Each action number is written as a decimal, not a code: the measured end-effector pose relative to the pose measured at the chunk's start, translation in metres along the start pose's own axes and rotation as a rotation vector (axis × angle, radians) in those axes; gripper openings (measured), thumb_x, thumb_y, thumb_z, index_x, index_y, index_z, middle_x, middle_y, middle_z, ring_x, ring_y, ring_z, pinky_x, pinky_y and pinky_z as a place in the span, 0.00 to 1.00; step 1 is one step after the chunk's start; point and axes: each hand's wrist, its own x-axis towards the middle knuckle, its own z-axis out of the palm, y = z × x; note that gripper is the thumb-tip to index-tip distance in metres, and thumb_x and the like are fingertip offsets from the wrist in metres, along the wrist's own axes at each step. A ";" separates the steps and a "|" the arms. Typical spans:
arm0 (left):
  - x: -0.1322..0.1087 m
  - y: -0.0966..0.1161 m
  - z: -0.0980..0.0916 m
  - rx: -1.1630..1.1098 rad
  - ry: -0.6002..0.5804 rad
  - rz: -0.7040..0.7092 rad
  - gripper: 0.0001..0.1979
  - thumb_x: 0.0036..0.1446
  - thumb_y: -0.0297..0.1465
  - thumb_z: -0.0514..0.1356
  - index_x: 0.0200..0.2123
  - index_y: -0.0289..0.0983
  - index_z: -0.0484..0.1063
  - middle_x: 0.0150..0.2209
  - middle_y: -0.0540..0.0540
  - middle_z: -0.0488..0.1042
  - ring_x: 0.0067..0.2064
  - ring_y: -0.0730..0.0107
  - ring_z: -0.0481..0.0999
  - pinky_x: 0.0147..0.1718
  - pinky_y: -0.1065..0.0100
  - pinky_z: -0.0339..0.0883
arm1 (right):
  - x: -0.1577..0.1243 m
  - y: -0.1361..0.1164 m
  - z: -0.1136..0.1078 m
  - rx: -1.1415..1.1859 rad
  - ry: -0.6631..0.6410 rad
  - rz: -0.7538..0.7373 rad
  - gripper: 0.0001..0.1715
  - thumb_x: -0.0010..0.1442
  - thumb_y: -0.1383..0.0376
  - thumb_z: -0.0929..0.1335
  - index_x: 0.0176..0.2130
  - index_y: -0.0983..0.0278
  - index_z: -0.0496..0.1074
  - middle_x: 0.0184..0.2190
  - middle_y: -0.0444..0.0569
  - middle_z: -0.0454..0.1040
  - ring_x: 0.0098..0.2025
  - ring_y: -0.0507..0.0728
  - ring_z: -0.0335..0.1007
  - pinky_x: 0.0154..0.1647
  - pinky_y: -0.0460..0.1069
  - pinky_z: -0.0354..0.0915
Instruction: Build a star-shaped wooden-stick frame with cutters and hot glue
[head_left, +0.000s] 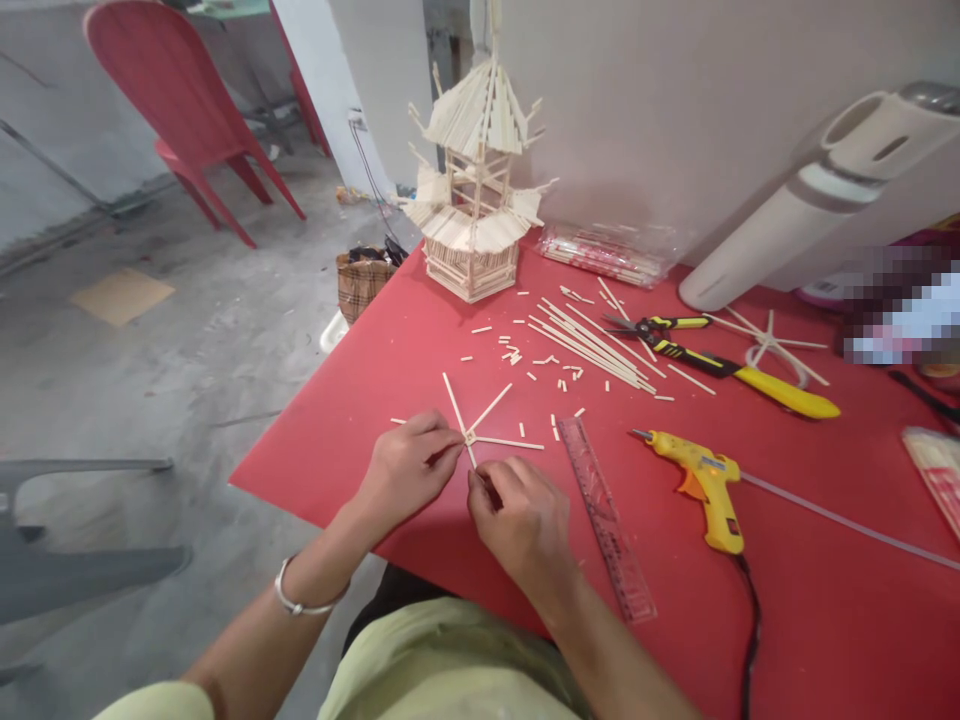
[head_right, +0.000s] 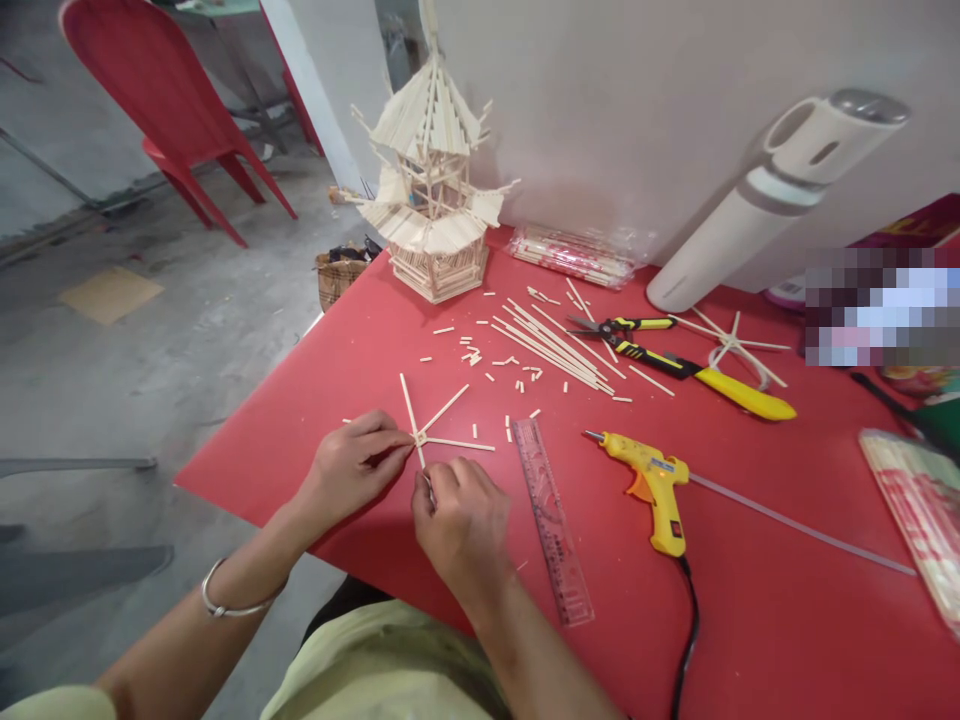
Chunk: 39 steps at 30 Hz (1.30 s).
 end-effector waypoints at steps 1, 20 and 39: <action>0.000 0.000 0.000 -0.004 -0.007 -0.006 0.10 0.65 0.28 0.59 0.36 0.39 0.82 0.32 0.48 0.77 0.30 0.75 0.75 0.31 0.72 0.66 | 0.000 0.000 -0.001 0.000 -0.004 -0.001 0.10 0.66 0.65 0.68 0.32 0.60 0.74 0.26 0.44 0.73 0.30 0.53 0.68 0.33 0.49 0.57; 0.003 -0.005 -0.004 -0.105 -0.014 -0.030 0.08 0.63 0.27 0.60 0.34 0.37 0.81 0.33 0.47 0.76 0.32 0.73 0.75 0.32 0.72 0.68 | 0.000 0.000 -0.001 0.027 0.012 -0.004 0.09 0.65 0.66 0.68 0.32 0.60 0.75 0.26 0.44 0.73 0.29 0.53 0.68 0.33 0.49 0.58; 0.003 -0.004 -0.005 -0.112 -0.046 -0.056 0.08 0.61 0.27 0.60 0.35 0.38 0.81 0.33 0.47 0.77 0.33 0.72 0.76 0.34 0.71 0.68 | -0.001 0.001 0.000 0.006 0.002 -0.010 0.08 0.65 0.66 0.68 0.33 0.60 0.75 0.26 0.44 0.74 0.30 0.53 0.69 0.33 0.49 0.58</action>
